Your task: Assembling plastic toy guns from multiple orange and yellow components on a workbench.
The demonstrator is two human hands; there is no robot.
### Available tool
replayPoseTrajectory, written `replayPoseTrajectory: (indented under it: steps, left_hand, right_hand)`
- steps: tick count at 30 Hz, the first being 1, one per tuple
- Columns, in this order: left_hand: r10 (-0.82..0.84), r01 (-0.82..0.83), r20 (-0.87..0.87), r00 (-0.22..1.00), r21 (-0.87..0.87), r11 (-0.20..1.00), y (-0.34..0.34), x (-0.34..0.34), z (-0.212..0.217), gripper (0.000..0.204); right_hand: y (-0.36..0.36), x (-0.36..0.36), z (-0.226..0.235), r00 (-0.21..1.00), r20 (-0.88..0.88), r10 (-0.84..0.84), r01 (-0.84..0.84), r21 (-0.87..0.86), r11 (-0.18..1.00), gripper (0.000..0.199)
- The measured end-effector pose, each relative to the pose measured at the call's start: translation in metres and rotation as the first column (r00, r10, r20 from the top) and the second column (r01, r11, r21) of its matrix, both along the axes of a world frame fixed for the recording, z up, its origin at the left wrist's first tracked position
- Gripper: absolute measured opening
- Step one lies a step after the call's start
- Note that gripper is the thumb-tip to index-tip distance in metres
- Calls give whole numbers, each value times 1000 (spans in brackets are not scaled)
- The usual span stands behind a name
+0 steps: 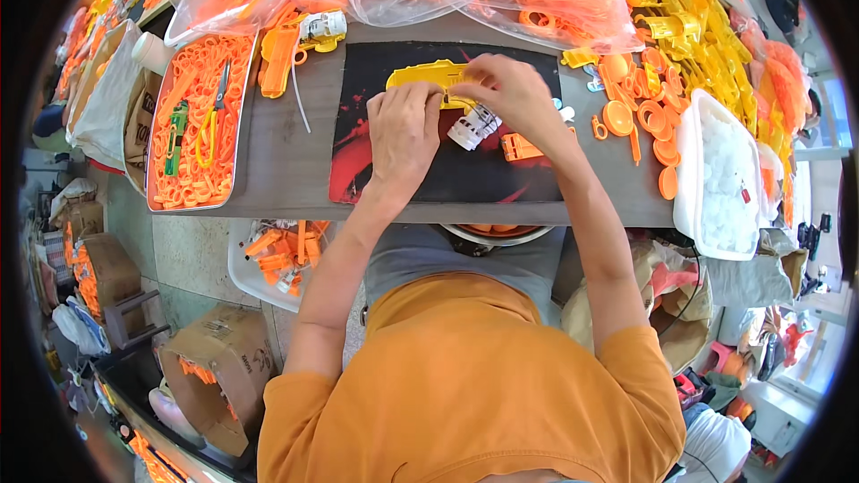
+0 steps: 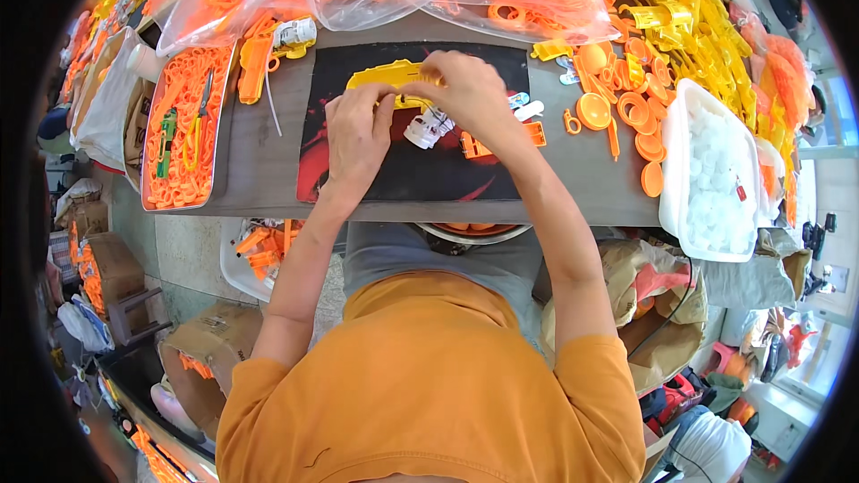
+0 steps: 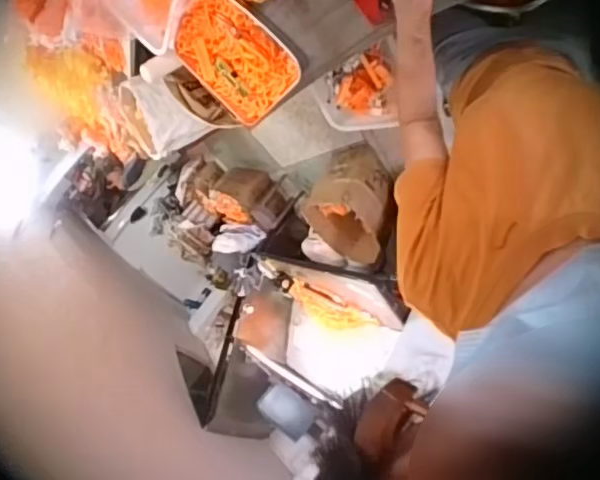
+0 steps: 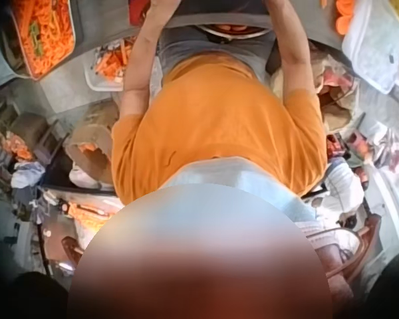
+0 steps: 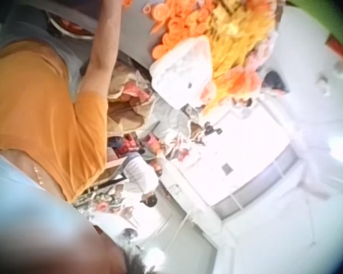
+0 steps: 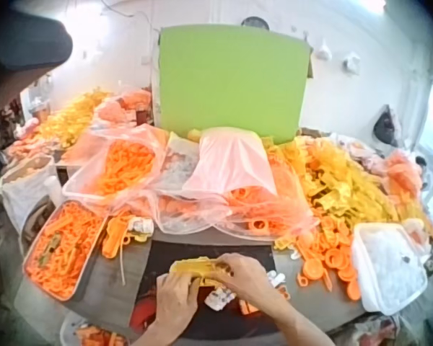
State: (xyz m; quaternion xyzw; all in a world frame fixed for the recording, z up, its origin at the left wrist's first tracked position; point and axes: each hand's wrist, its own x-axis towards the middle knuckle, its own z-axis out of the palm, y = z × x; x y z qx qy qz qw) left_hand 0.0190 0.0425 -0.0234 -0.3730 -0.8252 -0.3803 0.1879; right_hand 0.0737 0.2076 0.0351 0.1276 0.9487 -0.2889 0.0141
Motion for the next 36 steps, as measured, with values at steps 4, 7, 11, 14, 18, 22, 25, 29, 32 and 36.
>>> replayPoseTrajectory:
  steps: [4,7,11,14,18,22,25,29,32,36]
  left_hand:
    - [-11,11,-2,1000,-10,1000,2,-4,-1,11]
    - [18,-17,10,1000,-86,996,6,-4,4,14]
    - [78,-80,-17,997,-134,988,18,-4,2,12]
    - [95,-100,-46,994,-131,986,26,-5,-1,11]
    - [30,-25,34,999,-121,992,21,-7,-2,8]
    - [-33,35,95,995,-18,999,10,-6,-2,9]
    - [-64,63,-7,998,-68,996,9,-9,-1,9]
    - [-123,123,11,992,-170,978,15,-13,11,8]
    - [-172,169,11,985,-267,949,12,-23,22,15]
    - [-135,75,409,902,158,985,-3,-25,25,31]
  right_hand:
    - [17,72,19,947,-320,-38,64,71,995,39]
    - [24,114,14,990,-138,16,37,372,927,43]
    - [38,120,-13,982,-177,58,17,394,919,31]
    - [46,115,-8,952,-286,107,-2,345,939,27]
    - [49,91,14,986,-97,-134,119,-147,982,26]
    - [61,39,10,920,-357,-160,55,-287,956,31]
    - [77,18,-9,926,-282,-250,116,-419,901,32]
    - [78,21,-27,893,-154,-424,258,-596,761,32]
    - [51,26,-21,831,-358,-425,291,-372,882,31]
    - [-20,30,-5,758,-645,-92,324,251,912,29]
